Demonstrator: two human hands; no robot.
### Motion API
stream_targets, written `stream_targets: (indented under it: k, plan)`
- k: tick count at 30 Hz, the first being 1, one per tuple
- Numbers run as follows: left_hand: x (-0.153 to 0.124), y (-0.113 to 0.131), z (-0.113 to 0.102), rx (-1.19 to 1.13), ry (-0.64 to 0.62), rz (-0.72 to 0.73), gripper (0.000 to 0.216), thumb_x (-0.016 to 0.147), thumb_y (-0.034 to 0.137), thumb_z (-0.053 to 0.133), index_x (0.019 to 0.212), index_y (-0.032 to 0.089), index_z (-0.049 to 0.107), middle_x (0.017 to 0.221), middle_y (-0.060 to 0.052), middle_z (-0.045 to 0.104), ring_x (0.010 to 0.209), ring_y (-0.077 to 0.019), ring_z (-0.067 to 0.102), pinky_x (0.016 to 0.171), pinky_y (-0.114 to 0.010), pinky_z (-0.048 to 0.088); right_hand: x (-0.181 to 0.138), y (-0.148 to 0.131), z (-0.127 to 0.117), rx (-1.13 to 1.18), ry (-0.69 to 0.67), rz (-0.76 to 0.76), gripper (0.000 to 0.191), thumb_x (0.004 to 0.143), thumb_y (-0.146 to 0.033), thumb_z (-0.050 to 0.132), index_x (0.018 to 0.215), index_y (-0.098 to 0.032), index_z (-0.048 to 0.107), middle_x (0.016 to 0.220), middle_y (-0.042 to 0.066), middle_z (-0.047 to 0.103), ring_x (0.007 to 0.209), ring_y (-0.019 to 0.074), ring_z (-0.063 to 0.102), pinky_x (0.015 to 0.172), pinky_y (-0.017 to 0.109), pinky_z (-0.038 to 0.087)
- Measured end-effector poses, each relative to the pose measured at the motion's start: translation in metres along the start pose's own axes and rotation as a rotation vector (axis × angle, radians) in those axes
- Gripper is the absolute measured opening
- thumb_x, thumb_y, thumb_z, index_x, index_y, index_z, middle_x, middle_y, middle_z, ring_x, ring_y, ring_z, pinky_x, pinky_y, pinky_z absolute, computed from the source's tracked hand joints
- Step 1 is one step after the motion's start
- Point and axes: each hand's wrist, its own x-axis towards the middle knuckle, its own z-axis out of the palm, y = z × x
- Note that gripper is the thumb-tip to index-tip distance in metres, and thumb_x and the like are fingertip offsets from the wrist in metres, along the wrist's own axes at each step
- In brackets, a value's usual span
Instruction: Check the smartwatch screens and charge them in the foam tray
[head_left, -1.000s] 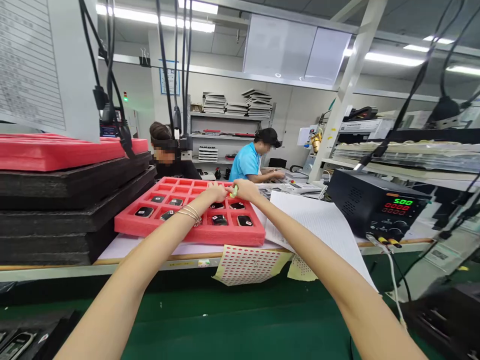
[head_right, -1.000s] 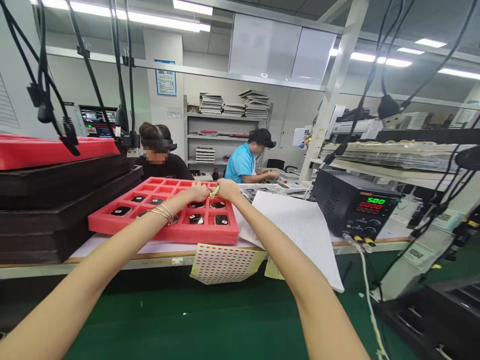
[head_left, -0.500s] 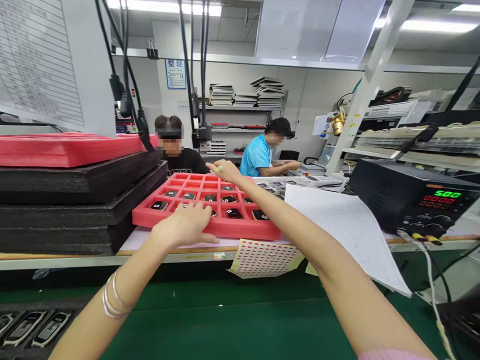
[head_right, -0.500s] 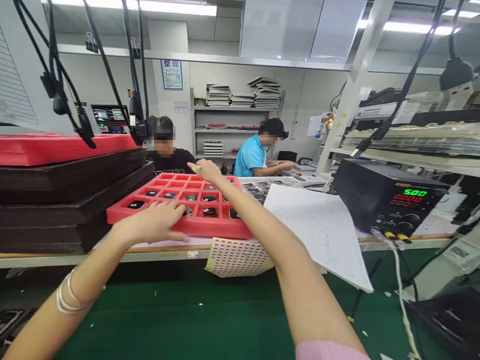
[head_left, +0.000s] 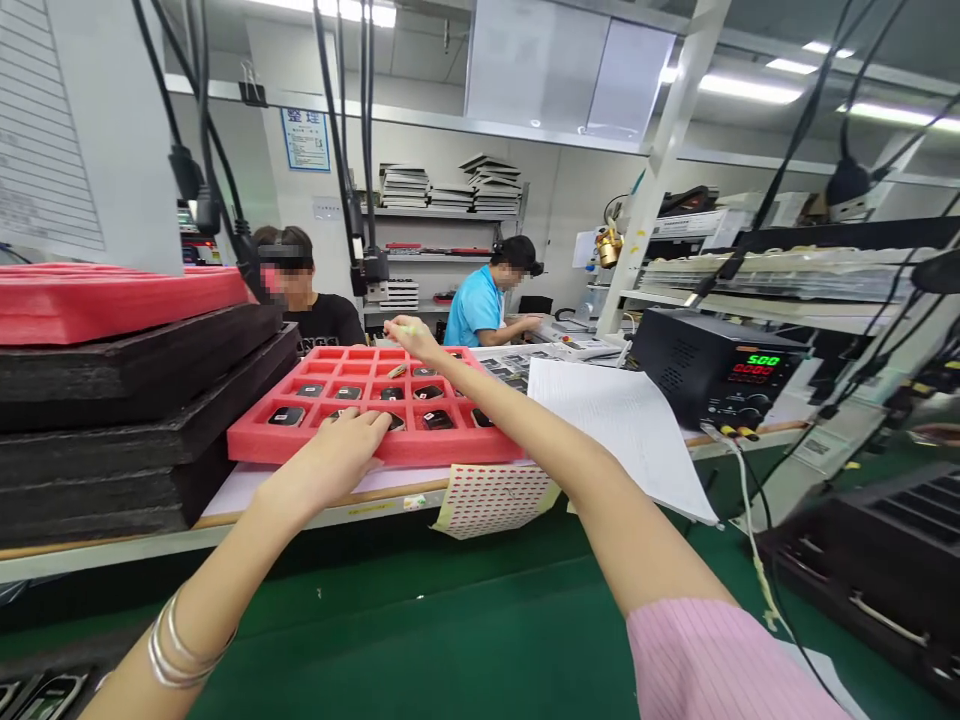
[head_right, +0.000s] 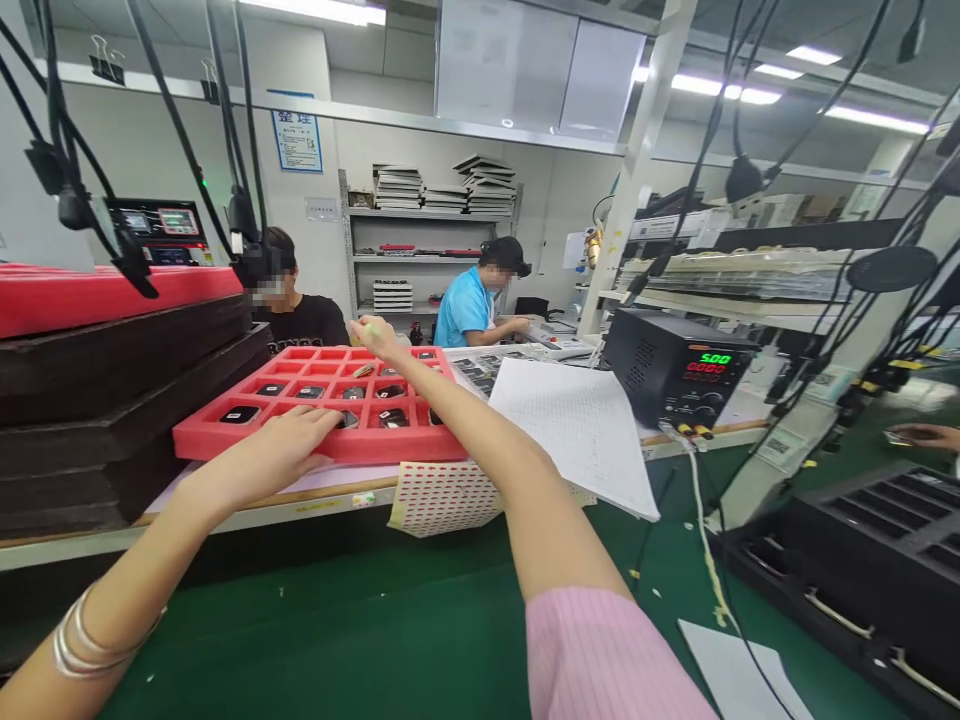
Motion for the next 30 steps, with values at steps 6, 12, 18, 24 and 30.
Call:
stream_targets:
  k: [6,12,18,24,30]
  plan:
    - [-0.002,0.009,0.005,0.057,0.021,-0.038,0.018,0.087,0.014,0.047,0.105,0.014,0.049,0.111,-0.013,0.060,0.101,-0.0296,0.053,0.080,-0.038,0.044,-0.025,0.005,-0.008,-0.056,-0.177,-0.012,0.022,0.093,-0.028,0.058,0.109,-0.013,0.058,0.108,0.008,0.058,0.091,0.0211,0.060,0.078,0.039,0.052]
    - [0.000,0.015,0.021,0.130,0.047,-0.107,0.034,0.084,0.011,0.048,0.118,0.013,0.046,0.127,-0.016,0.052,0.117,-0.0355,0.045,0.092,-0.048,0.040,-0.035,-0.010,-0.011,-0.104,-0.235,-0.037,0.021,0.093,-0.028,0.058,0.107,-0.013,0.059,0.106,0.007,0.059,0.090,0.0212,0.061,0.077,0.038,0.053]
    - [-0.003,0.017,0.027,0.157,0.077,-0.113,0.045,0.085,0.004,0.040,0.129,0.012,0.040,0.137,-0.016,0.045,0.124,-0.0352,0.040,0.097,-0.049,0.037,-0.041,-0.043,-0.001,-0.175,-0.110,0.066,0.025,0.094,-0.030,0.057,0.112,-0.014,0.056,0.110,0.008,0.058,0.091,0.0214,0.060,0.078,0.039,0.052]
    - [-0.008,0.016,0.031,0.127,0.128,-0.105,0.044,0.085,0.007,0.042,0.129,0.015,0.042,0.137,-0.016,0.046,0.125,-0.0347,0.040,0.098,-0.051,0.037,-0.077,-0.029,-0.063,-0.213,0.032,0.172,0.024,0.095,-0.035,0.054,0.105,-0.013,0.059,0.101,0.006,0.061,0.091,0.0216,0.061,0.079,0.039,0.051]
    - [-0.018,0.027,0.028,-0.108,0.325,-0.094,0.035,0.087,0.019,0.049,0.122,0.014,0.046,0.141,-0.019,0.036,0.130,-0.0342,0.033,0.104,-0.052,0.031,-0.221,0.047,-0.144,-0.319,0.141,0.584,0.021,0.093,-0.031,0.058,0.098,-0.011,0.061,0.101,0.010,0.062,0.099,0.0246,0.058,0.089,0.045,0.045]
